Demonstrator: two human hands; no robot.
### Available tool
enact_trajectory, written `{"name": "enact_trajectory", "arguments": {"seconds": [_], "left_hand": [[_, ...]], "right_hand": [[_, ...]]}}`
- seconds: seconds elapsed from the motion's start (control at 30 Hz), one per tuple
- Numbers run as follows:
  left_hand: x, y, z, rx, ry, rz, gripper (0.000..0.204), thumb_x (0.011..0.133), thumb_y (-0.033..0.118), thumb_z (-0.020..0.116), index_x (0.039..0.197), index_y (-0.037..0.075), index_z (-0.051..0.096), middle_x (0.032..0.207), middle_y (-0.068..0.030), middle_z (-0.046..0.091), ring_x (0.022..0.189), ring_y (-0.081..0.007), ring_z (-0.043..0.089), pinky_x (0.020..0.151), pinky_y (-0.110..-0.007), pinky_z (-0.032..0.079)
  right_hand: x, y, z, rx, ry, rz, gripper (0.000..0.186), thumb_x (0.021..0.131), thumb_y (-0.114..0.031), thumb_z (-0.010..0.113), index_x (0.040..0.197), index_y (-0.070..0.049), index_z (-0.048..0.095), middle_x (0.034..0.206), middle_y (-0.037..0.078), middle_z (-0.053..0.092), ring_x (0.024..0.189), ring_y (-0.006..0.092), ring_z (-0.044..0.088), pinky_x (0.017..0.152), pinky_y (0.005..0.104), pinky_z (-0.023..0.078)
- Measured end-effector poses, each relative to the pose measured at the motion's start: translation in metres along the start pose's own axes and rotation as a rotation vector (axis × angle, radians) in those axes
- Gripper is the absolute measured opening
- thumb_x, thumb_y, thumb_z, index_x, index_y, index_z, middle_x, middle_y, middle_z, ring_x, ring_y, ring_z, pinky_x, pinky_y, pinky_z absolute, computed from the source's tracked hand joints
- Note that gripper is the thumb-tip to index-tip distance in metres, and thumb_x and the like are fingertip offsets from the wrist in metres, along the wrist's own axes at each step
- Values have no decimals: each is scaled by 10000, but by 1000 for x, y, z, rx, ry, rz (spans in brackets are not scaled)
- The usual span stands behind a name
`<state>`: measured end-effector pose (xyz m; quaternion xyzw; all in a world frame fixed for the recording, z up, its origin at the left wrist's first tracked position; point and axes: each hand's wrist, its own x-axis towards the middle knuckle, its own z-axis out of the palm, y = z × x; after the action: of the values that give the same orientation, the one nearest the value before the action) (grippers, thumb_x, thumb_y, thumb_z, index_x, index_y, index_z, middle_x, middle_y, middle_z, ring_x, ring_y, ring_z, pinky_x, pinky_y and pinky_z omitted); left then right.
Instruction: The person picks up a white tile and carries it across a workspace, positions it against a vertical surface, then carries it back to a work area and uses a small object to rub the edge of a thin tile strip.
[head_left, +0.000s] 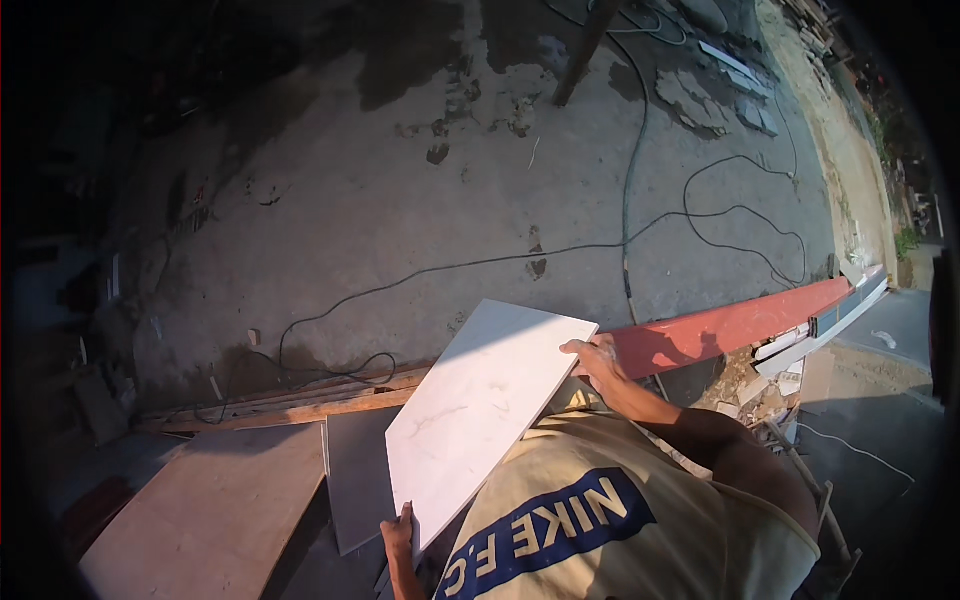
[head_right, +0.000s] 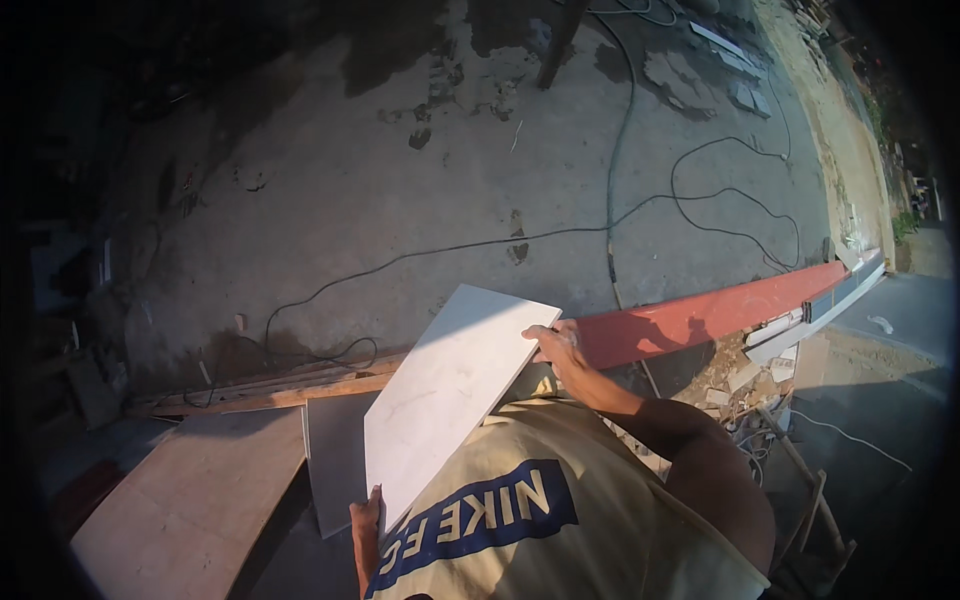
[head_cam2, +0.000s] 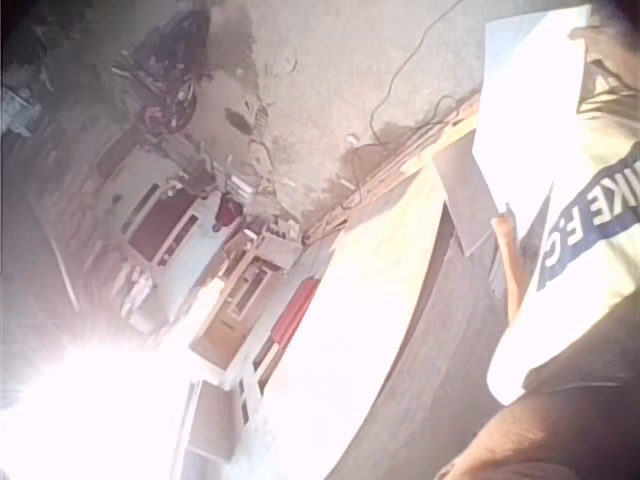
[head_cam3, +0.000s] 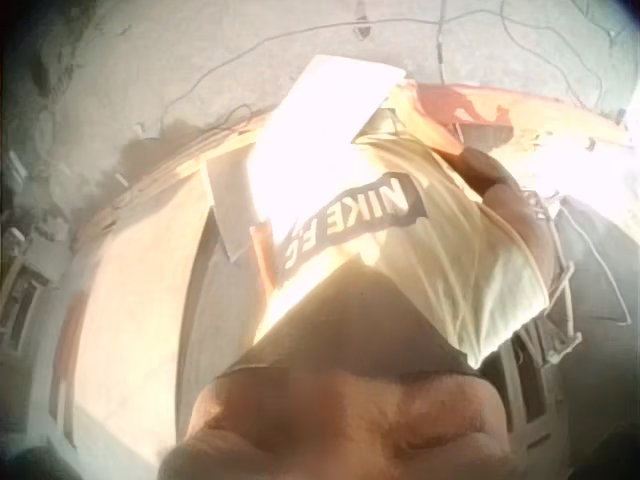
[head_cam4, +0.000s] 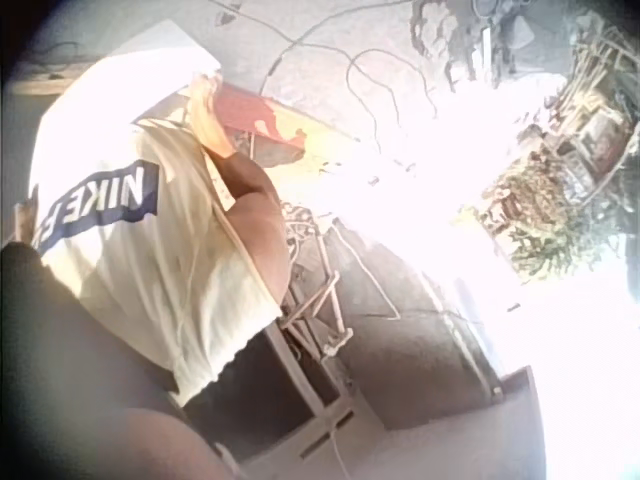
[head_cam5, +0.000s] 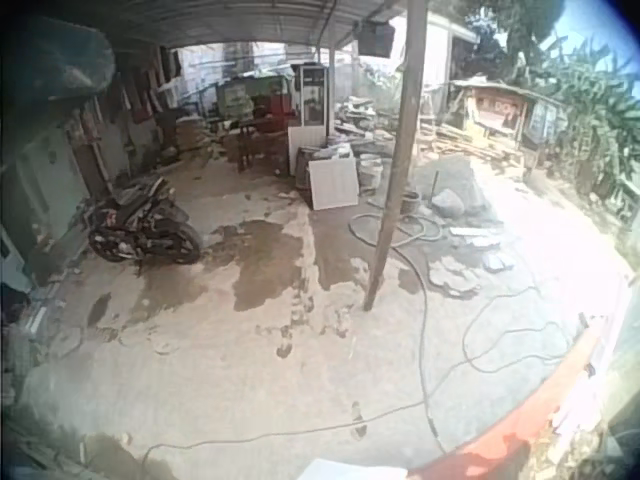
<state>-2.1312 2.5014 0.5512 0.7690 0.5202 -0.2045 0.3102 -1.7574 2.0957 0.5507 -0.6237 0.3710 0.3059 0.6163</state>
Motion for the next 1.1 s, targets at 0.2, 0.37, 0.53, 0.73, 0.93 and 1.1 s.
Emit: {"name": "enact_trajectory", "arguments": {"seconds": [0.2, 0.37, 0.53, 0.73, 0.93, 1.1], "left_hand": [[79, 212, 0, 308, 80, 407, 651, 816, 477, 785, 692, -149, 656, 635, -258, 666, 619, -259, 679, 636, -466, 504], [101, 391, 17, 325, 1, 626, 645, 847, 500, 734, 763, -136, 670, 664, -197, 675, 592, -242, 622, 635, -447, 485], [127, 540, 70, 372, -159, 641, 579, 833, 456, 761, 840, -119, 694, 818, -225, 707, 752, -285, 672, 735, -451, 510], [150, 712, 150, 342, -275, 547, 690, 802, 376, 831, 1066, -225, 618, 1101, -310, 679, 992, -334, 684, 905, -403, 514], [161, 848, 228, 480, -458, 612, 754, 821, 395, 813, 1115, -257, 574, 1092, -310, 663, 981, -300, 664, 829, -399, 530], [166, 951, 289, 391, -483, 768, 743, 781, 353, 858, 1134, -233, 569, 1078, -281, 685, 967, -323, 683, 860, -429, 535]], "right_hand": [[2, -34, -82, 395, 333, -97, 682, 722, -154, 793, 1225, 98, 407, 1053, 191, 605, 922, 290, 674, 744, 381, 582], [-21, -79, -156, 649, 312, -337, 494, 718, -185, 805, 1072, 57, 560, 960, 126, 645, 893, 225, 670, 663, 336, 535], [18, -104, -202, 746, 574, -432, 376, 731, -157, 783, 978, 36, 576, 926, 121, 636, 826, 217, 673, 645, 336, 573], [23, -208, -243, 894, 805, -567, 248, 747, -82, 722, 867, 125, 657, 788, 137, 655, 661, 225, 682, 604, 329, 622], [48, -281, -314, 757, 931, -454, 228, 759, -67, 707, 877, 123, 664, 826, 162, 679, 666, 244, 708, 584, 330, 630], [46, -345, -346, 831, 1108, -449, 244, 761, -60, 690, 896, 142, 665, 796, 177, 702, 638, 243, 714, 562, 336, 632]]}}
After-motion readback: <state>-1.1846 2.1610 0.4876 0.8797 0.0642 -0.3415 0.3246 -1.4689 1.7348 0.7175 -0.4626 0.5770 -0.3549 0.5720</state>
